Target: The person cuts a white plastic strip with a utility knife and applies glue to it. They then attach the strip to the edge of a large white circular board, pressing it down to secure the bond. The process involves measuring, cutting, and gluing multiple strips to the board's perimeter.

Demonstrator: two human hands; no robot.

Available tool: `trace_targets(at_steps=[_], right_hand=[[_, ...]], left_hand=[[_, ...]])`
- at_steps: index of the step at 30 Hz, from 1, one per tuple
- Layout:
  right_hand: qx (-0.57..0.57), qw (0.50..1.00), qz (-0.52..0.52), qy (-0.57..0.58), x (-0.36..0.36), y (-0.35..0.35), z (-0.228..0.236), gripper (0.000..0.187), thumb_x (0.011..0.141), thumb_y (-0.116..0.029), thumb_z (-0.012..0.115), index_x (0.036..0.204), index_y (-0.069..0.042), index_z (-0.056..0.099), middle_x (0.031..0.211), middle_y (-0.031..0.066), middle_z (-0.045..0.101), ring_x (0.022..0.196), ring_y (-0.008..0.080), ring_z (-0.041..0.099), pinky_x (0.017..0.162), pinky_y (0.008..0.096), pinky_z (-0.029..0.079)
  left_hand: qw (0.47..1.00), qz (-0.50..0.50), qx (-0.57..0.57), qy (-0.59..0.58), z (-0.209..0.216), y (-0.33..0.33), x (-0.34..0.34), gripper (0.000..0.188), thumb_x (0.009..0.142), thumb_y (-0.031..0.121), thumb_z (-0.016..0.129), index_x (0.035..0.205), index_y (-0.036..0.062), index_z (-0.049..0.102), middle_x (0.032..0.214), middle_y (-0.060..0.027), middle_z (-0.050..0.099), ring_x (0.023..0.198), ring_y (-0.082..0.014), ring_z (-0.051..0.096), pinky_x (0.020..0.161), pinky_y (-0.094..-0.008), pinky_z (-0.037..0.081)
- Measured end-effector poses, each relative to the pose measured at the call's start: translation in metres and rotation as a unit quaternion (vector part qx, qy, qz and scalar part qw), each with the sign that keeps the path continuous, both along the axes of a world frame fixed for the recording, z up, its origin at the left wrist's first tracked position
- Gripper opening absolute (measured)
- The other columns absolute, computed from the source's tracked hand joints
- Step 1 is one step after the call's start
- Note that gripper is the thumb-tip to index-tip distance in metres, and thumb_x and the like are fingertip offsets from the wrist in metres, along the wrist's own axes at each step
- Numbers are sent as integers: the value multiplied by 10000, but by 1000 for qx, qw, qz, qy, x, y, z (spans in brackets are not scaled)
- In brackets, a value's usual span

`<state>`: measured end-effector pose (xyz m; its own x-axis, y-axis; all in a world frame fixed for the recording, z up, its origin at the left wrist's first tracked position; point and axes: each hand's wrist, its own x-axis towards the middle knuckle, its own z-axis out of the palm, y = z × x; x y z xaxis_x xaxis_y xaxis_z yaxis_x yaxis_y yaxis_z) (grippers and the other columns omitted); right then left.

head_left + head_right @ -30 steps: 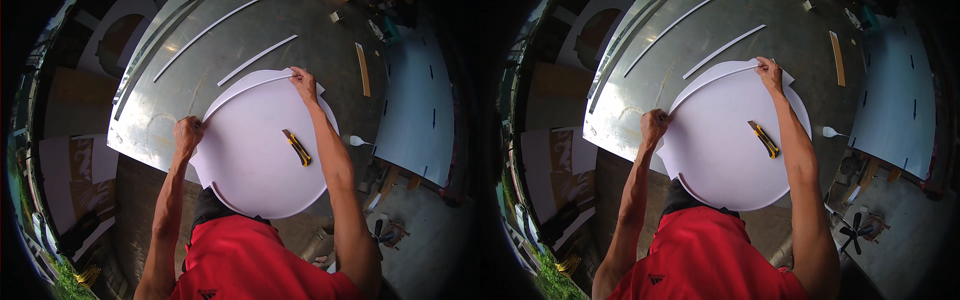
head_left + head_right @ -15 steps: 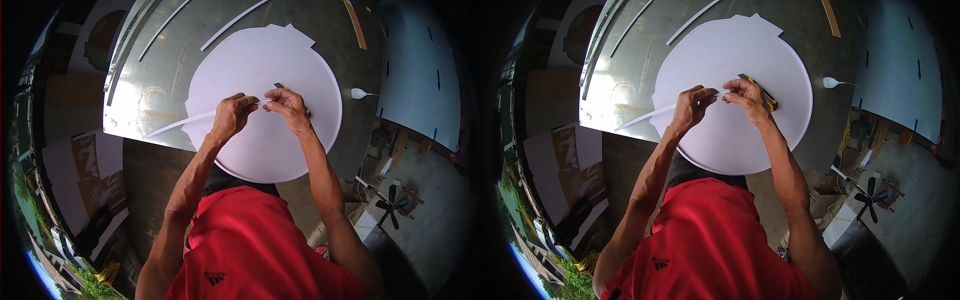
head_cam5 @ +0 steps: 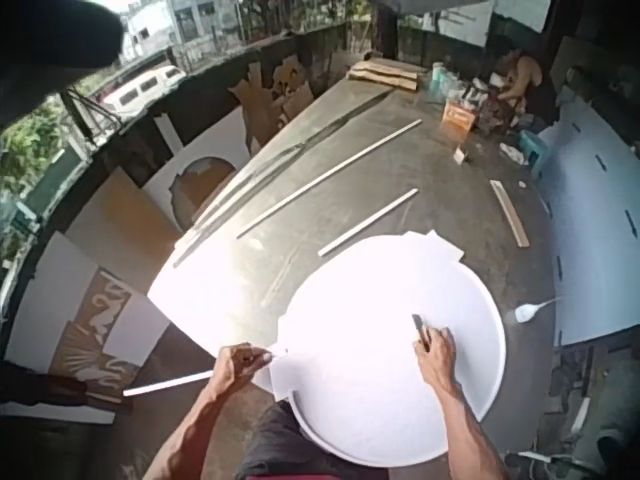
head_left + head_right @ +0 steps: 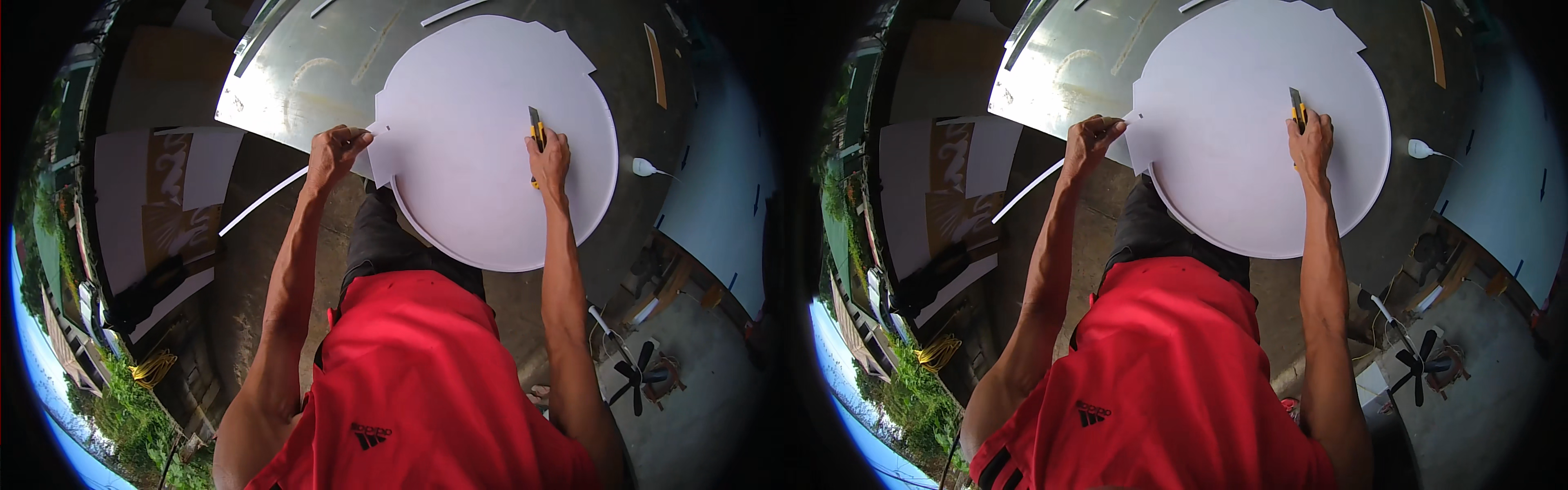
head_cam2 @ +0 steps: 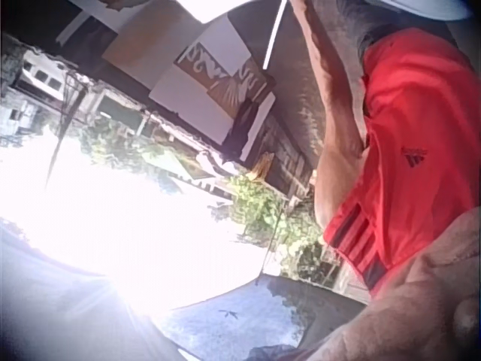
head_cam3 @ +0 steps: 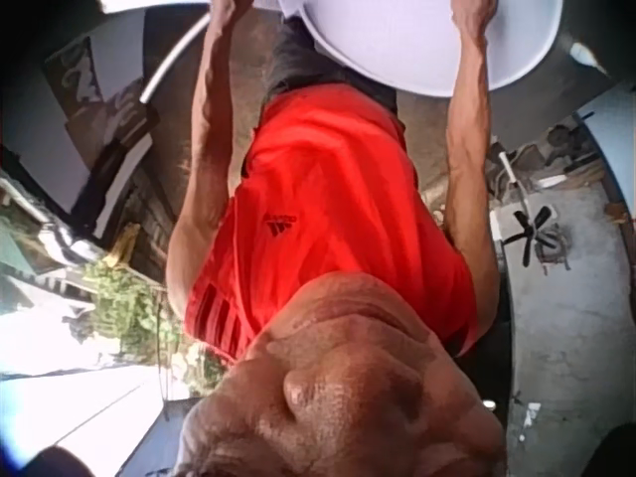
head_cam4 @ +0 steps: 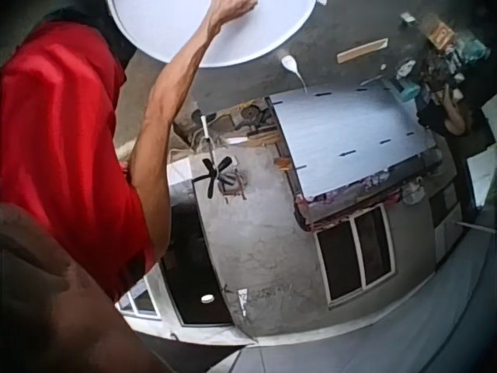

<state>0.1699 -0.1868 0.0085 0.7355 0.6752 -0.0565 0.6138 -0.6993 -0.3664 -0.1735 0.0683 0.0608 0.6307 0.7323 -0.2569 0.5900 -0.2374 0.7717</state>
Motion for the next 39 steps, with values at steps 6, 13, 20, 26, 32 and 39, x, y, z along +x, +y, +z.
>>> trace_targets(at_steps=[6,13,20,26,32,39], right_hand=[[217,823,-144,505,-113,43,78,483,946,-347,804,1197,-6,572,904,103,642,635,204,688,541,332,567],[170,818,-46,547,-276,103,43,375,1036,-331,673,1149,7,557,777,88,634,515,169,608,502,339,478],[43,929,77,359,-332,134,19,348,1069,-239,591,1240,14,424,755,254,669,686,435,715,535,505,522],[58,954,114,271,-338,140,0,270,1060,-178,608,1208,6,478,770,285,634,704,514,647,590,544,477],[28,963,123,239,-341,146,1,244,1059,-161,596,1173,15,472,776,301,640,712,522,652,585,558,482],[1,970,150,191,-345,148,1,278,1043,-181,619,1127,11,436,731,259,664,677,453,705,537,527,527]], left_hand=[[998,54,-15,18,-23,34,-49,315,886,328,796,1000,36,817,891,-178,782,817,-284,770,776,-364,583],[990,64,33,121,-43,66,-80,398,772,417,884,898,42,837,780,-126,776,719,-289,757,719,-373,587],[985,101,-27,138,-43,64,-104,561,737,546,907,863,4,833,719,-123,768,663,-234,746,666,-363,582],[973,127,-86,172,-54,63,-108,635,688,634,875,803,13,822,675,-127,744,668,-271,743,687,-389,588],[969,110,-68,211,-52,62,-102,712,683,713,837,778,7,818,649,-150,728,657,-298,740,663,-405,582],[972,126,-51,195,-49,58,-100,679,688,676,842,779,4,819,630,-150,722,632,-309,737,655,-409,580]])
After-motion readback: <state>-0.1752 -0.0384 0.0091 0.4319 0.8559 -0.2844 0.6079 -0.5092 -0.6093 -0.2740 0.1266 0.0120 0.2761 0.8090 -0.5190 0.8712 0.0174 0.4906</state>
